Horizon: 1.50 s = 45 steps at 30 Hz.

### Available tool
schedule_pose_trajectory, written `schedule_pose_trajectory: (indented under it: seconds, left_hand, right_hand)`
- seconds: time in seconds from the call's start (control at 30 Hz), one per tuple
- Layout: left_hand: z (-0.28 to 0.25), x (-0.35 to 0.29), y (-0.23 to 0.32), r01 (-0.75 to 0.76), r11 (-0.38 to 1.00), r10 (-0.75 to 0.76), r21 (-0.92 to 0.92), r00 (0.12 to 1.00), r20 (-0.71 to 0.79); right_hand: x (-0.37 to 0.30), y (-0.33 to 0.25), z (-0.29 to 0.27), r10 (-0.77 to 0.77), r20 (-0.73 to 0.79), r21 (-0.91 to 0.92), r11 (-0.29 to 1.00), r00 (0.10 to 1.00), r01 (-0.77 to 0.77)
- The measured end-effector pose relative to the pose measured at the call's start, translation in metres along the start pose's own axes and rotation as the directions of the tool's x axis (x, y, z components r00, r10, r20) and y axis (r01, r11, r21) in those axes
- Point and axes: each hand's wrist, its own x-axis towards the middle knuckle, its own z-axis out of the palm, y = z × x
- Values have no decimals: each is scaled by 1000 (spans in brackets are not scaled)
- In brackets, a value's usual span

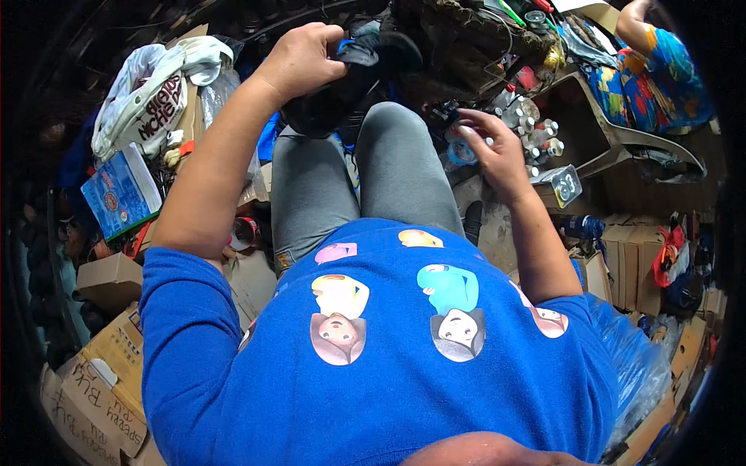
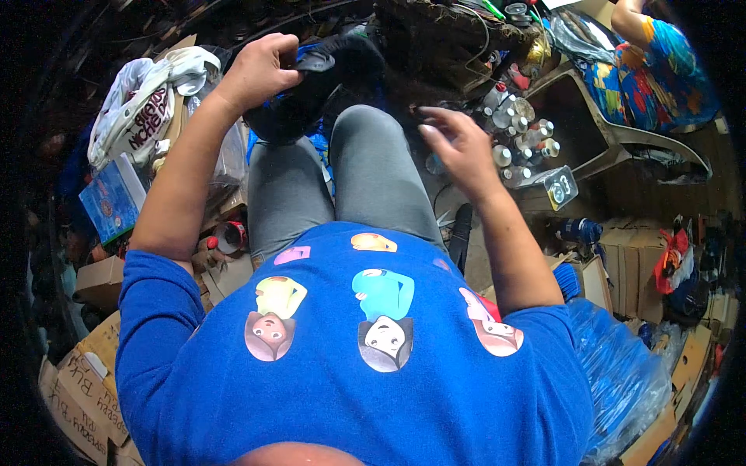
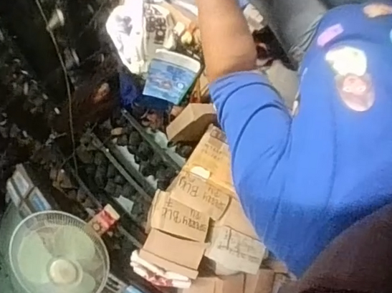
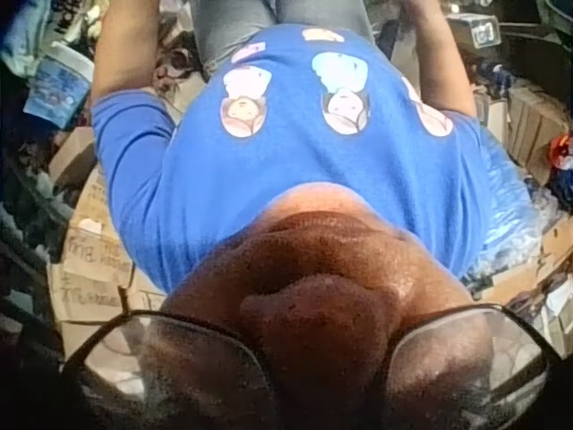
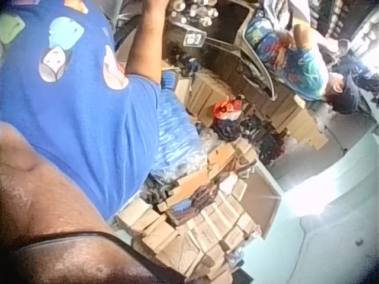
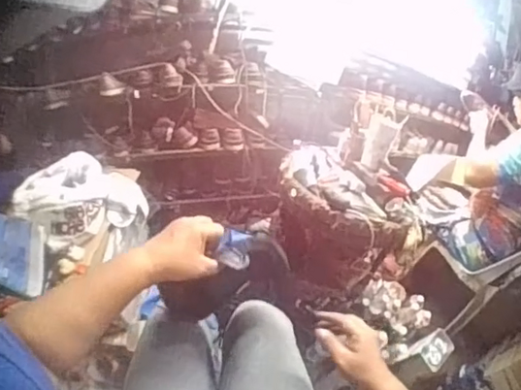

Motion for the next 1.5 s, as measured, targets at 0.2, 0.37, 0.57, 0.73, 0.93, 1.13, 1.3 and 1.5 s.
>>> schedule_pose_trajectory:
  seconds: [0.2,0.37,0.57,0.73,0.93,1.13,1.3,1.5]
  left_hand:
    - [14,-33,31,175,950,-242,-257,934,-261]
    - [8,-68,59,-105,969,48,-222,967,-249]
    - [2,-98,45,74,943,-198,-325,909,-367]
    - [-19,-121,22,124,940,-284,-317,799,-530]
    - [-26,-151,-10,161,823,-458,-545,755,-469]
    - [-13,-180,-25,256,583,-573,-771,803,-167]
    - [14,-190,-40,345,385,-605,-856,795,48]
    - [46,-187,-59,466,104,-590,-879,740,323]
  right_hand:
    - [39,-47,71,-242,-38,69,967,969,245]
    - [55,-49,88,-272,-11,-106,957,962,269]
    - [26,-69,73,11,459,510,815,889,-273]
    - [-11,-65,27,65,542,583,689,838,-431]
    - [-19,-60,-52,211,413,45,967,886,-252]
    - [-13,-53,-109,312,294,-92,950,903,-298]
    - [10,-52,-146,360,97,-127,929,928,-347]
    - [58,-57,-101,-50,18,727,686,999,21]
